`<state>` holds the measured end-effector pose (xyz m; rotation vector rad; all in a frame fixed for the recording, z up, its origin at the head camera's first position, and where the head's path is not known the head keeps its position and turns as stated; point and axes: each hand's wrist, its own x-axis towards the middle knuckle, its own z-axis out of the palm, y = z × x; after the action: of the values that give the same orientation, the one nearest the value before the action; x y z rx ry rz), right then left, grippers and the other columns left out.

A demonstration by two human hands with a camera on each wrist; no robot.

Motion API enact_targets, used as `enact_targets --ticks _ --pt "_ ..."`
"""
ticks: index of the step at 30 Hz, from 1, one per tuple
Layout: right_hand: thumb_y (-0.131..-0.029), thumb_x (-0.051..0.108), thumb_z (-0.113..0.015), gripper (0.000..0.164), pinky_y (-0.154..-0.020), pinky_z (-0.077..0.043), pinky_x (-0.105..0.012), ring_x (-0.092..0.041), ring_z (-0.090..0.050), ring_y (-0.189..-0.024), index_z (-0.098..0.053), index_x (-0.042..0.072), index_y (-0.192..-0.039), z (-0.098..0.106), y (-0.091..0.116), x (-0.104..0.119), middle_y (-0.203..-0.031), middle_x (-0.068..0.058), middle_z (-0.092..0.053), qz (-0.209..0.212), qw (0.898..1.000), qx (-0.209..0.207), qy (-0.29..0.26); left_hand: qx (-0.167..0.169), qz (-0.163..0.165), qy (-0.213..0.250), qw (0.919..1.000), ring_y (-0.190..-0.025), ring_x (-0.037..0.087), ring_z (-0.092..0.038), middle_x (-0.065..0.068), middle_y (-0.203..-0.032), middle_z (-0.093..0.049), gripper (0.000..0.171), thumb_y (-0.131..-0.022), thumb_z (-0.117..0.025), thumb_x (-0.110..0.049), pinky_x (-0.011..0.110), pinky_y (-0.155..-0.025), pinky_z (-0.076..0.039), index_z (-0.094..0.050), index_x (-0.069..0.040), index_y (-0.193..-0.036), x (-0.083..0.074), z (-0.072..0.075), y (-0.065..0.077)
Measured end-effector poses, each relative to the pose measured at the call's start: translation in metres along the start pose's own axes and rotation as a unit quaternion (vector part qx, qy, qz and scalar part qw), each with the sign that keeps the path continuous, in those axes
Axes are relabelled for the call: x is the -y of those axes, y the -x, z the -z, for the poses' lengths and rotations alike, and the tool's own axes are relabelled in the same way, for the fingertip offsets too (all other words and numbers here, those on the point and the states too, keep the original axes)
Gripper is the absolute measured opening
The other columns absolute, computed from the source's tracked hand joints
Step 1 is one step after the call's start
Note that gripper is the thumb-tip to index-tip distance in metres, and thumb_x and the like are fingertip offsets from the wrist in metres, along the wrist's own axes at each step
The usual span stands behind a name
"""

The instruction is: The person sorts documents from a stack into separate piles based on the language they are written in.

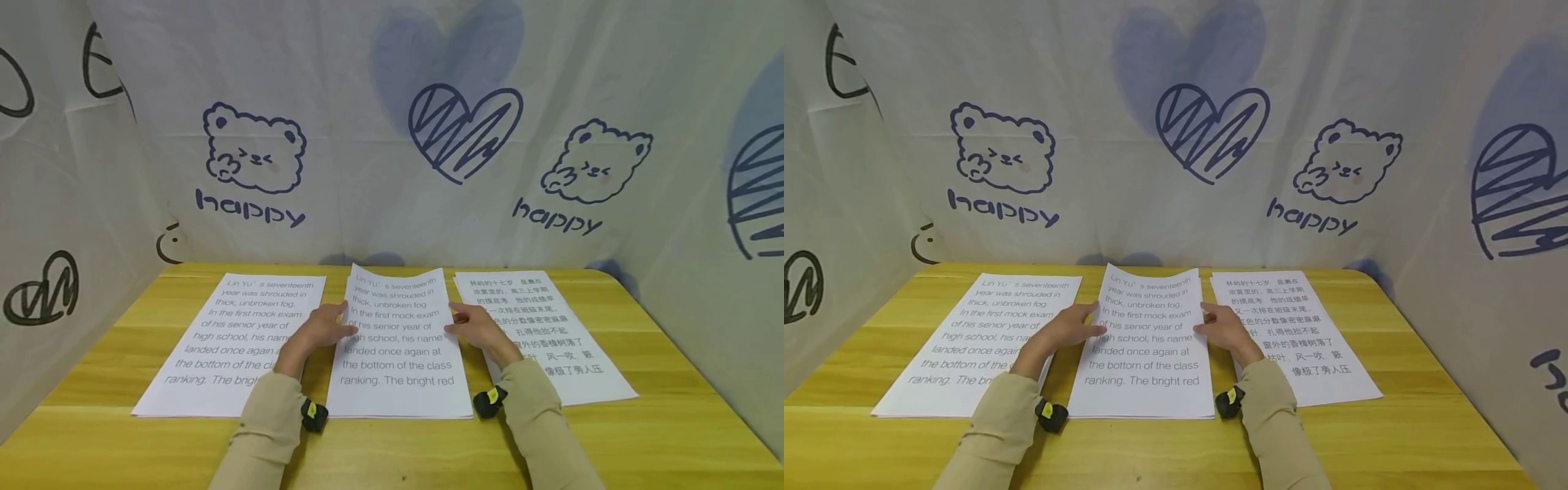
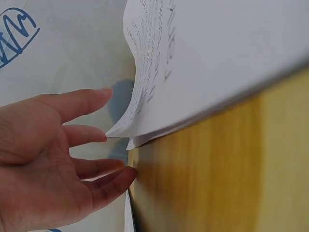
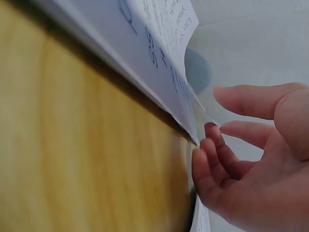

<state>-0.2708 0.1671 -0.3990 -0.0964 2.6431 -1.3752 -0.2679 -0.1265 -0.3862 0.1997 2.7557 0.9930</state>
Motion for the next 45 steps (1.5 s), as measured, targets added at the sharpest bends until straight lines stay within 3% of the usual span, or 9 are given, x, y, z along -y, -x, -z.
enact_targets --ticks 6,10,12,15,19,23,28,35,45 --pt "-0.091 0.005 -0.062 0.061 -0.083 -0.048 -0.034 -0.027 -0.053 -0.1 -0.038 0.0 -0.146 -0.001 0.0 0.001 -0.123 -0.022 -0.053 -0.011 1.0 -0.001 -0.02 0.015 -0.005 -0.037 0.9992 -0.139 0.046 -0.019 0.032 -0.151 -0.021 0.072 -0.093 -0.062 -0.019 0.054 -0.112 -0.019 -0.024 0.008 -0.148 -0.004 0.0 0.005" --pt "-0.09 -0.001 -0.06 0.061 -0.075 -0.052 -0.031 -0.023 -0.057 -0.09 -0.037 -0.001 -0.146 -0.003 -0.001 0.0 -0.116 -0.021 -0.054 -0.018 0.999 0.001 -0.045 0.016 0.001 -0.037 0.9992 -0.139 0.048 -0.016 0.031 -0.152 -0.019 0.074 -0.093 -0.062 -0.02 0.056 -0.111 -0.018 -0.022 0.006 -0.149 -0.006 -0.001 0.006" --pt "-0.09 -0.004 -0.059 0.06 -0.073 -0.054 -0.031 -0.023 -0.06 -0.087 -0.037 -0.001 -0.146 -0.003 -0.001 0.0 -0.115 -0.021 -0.054 -0.02 0.998 -0.001 -0.063 -0.001 -0.003 -0.029 0.9996 -0.137 0.049 -0.02 0.031 -0.15 -0.025 0.07 -0.093 -0.062 -0.019 0.057 -0.111 -0.021 -0.026 0.006 -0.148 -0.005 -0.001 0.006" --pt "-0.09 -0.007 -0.057 0.06 -0.072 -0.056 -0.033 -0.024 -0.062 -0.086 -0.037 -0.002 -0.146 -0.004 -0.002 -0.001 -0.115 -0.022 -0.054 -0.02 0.996 -0.006 -0.084 -0.027 -0.011 0.002 0.9996 -0.13 0.047 -0.036 0.03 -0.141 -0.041 0.062 -0.093 -0.06 -0.013 0.054 -0.106 -0.032 -0.033 0.007 -0.146 -0.004 -0.001 0.005" --pt "-0.089 -0.009 -0.057 0.061 -0.07 -0.056 -0.033 -0.024 -0.063 -0.086 -0.037 -0.001 -0.146 -0.004 -0.003 -0.002 -0.115 -0.022 -0.055 -0.029 0.994 -0.01 -0.103 -0.023 -0.008 0.054 0.9982 -0.117 0.038 -0.05 0.028 -0.132 -0.05 0.058 -0.094 -0.058 -0.01 0.048 -0.099 -0.041 -0.036 0.005 -0.146 0.001 0.0 0.002" --pt "-0.089 -0.008 -0.057 0.062 -0.07 -0.057 -0.033 -0.024 -0.063 -0.087 -0.037 0.0 -0.147 -0.005 -0.004 -0.004 -0.114 -0.021 -0.055 -0.041 0.993 -0.009 -0.11 -0.012 -0.007 0.068 0.9976 -0.112 0.034 -0.054 0.025 -0.13 -0.052 0.059 -0.094 -0.058 -0.01 0.046 -0.097 -0.044 -0.036 0.001 -0.147 0.005 0.0 -0.002" --pt "-0.09 -0.006 -0.058 0.061 -0.072 -0.056 -0.033 -0.024 -0.063 -0.089 -0.037 0.0 -0.147 -0.005 -0.005 -0.006 -0.116 -0.021 -0.055 -0.045 0.993 -0.011 -0.112 -0.05 -0.024 0.091 0.9943 -0.104 0.033 -0.059 0.026 -0.123 -0.056 0.055 -0.091 -0.059 -0.003 0.041 -0.087 -0.049 -0.042 0.005 -0.142 0.01 0.0 -0.005" --pt "-0.092 -0.003 -0.058 0.057 -0.073 -0.056 -0.032 -0.025 -0.063 -0.093 -0.039 0.0 -0.146 -0.002 -0.004 -0.006 -0.119 -0.023 -0.055 -0.054 0.991 -0.015 -0.12 -0.083 -0.013 0.172 0.9815 -0.085 0.027 -0.064 0.024 -0.113 -0.059 0.05 -0.089 -0.062 0.001 0.034 -0.073 -0.055 -0.048 0.007 -0.137 0.012 0.0 -0.006" --pt "-0.09 -0.003 -0.06 0.056 -0.068 -0.053 -0.026 -0.016 -0.061 -0.081 -0.042 -0.002 -0.143 0.003 -0.004 -0.008 -0.113 -0.02 -0.057 -0.056 0.981 -0.024 -0.185 -0.106 0.048 0.291 0.9496 -0.089 0.024 -0.063 0.02 -0.111 -0.06 0.045 -0.089 -0.065 0.001 0.029 -0.076 -0.053 -0.055 0.002 -0.133 0.017 0.002 -0.008"
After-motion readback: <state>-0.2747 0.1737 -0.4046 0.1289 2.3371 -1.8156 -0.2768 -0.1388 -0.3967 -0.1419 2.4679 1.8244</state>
